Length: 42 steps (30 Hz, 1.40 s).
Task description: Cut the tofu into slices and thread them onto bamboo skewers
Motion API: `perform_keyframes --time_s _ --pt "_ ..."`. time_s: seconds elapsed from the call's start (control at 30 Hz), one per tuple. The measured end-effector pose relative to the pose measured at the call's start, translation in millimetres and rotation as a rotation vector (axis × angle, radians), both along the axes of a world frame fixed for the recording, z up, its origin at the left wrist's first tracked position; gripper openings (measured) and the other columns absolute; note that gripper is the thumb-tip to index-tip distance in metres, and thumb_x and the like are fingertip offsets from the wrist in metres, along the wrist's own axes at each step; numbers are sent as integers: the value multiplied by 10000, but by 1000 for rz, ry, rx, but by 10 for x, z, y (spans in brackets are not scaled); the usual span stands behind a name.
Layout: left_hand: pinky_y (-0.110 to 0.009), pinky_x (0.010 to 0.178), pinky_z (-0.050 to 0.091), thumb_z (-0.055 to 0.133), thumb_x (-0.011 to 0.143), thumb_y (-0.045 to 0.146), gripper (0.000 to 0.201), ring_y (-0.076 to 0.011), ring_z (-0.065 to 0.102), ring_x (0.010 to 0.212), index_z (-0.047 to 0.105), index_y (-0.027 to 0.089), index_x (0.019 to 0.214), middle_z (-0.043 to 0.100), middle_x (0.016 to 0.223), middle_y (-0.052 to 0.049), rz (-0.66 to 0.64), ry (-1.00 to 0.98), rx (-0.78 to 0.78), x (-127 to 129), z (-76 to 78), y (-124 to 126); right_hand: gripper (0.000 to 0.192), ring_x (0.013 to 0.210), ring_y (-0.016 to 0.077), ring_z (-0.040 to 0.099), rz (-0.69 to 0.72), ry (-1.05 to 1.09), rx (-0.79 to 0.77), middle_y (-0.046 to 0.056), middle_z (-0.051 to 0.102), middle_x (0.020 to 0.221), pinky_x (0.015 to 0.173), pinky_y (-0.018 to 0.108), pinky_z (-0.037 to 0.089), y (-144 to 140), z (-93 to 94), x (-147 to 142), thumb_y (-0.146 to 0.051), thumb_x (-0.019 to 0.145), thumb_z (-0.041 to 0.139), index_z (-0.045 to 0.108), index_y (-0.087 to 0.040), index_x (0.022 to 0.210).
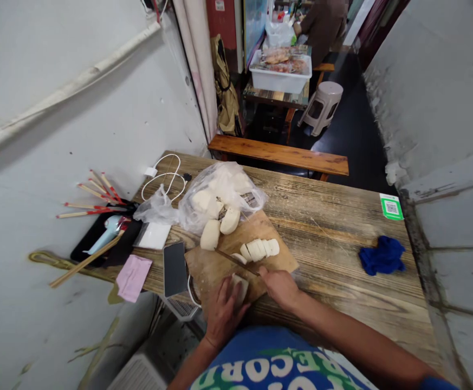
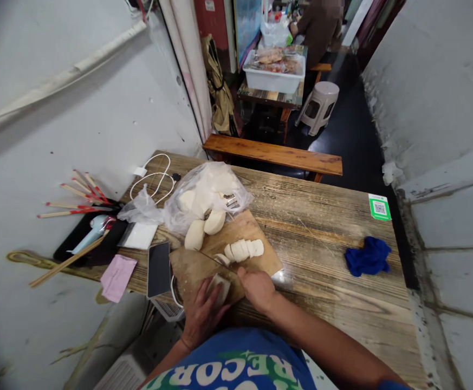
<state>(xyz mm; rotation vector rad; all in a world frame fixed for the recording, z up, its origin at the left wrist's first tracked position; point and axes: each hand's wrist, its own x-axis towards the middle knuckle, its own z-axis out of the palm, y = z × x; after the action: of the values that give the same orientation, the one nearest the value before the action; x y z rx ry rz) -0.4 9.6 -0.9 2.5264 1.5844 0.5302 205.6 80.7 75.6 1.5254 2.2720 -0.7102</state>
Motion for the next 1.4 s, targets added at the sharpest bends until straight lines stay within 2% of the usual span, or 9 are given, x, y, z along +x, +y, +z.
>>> perform_keyframes --time_s 0.17,0.37,0.57,0.8,1.07,1.4 --pt "-422 865 482 619 743 281 465 -271 512 1087 467 154 1164 528 1148 -158 48 -65 25 -75 -55 -165 201 675 191 647 52 19 74 57 670 787 536 230 421 -110 179 107 -111 868 385 528 -141 1007" --pt "-408 787 522 600 758 309 432 -263 556 1000 471 149 1137 557 1081 -151 69 -64 156 56 -40 -16 261 606 172 632 120 18 86 40 656 760 474 215 371 -452 375 273 -25 755 458 553 -164 953" --pt "-401 801 521 620 740 279 390 -278 551 1021 499 113 1072 598 983 -149 12 -27 181 112 -81 20 207 564 170 607 123 6 137 33 651 719 451 225 319 -677 315 441 -39 733 508 572 -183 867" --pt "-396 812 526 564 768 226 356 -263 555 1023 480 131 1101 583 1018 -145 46 -52 123 108 -171 -32 219 504 160 595 148 -38 210 14 642 666 417 246 229 -688 309 494 -14 715 529 573 -197 826" --pt "-402 855 509 586 759 241 435 -283 488 1109 440 126 1152 517 1131 -172 13 -53 88 71 -211 -13 258 519 163 610 146 -74 157 11 651 683 411 231 255 -676 316 530 1 715 500 581 -196 860" --pt "-407 858 512 546 775 221 393 -251 514 1086 442 182 1152 524 1141 -138 -12 -126 -37 79 -129 81 268 510 153 605 132 -118 149 13 659 684 428 208 305 -686 287 546 -4 735 468 582 -210 865"
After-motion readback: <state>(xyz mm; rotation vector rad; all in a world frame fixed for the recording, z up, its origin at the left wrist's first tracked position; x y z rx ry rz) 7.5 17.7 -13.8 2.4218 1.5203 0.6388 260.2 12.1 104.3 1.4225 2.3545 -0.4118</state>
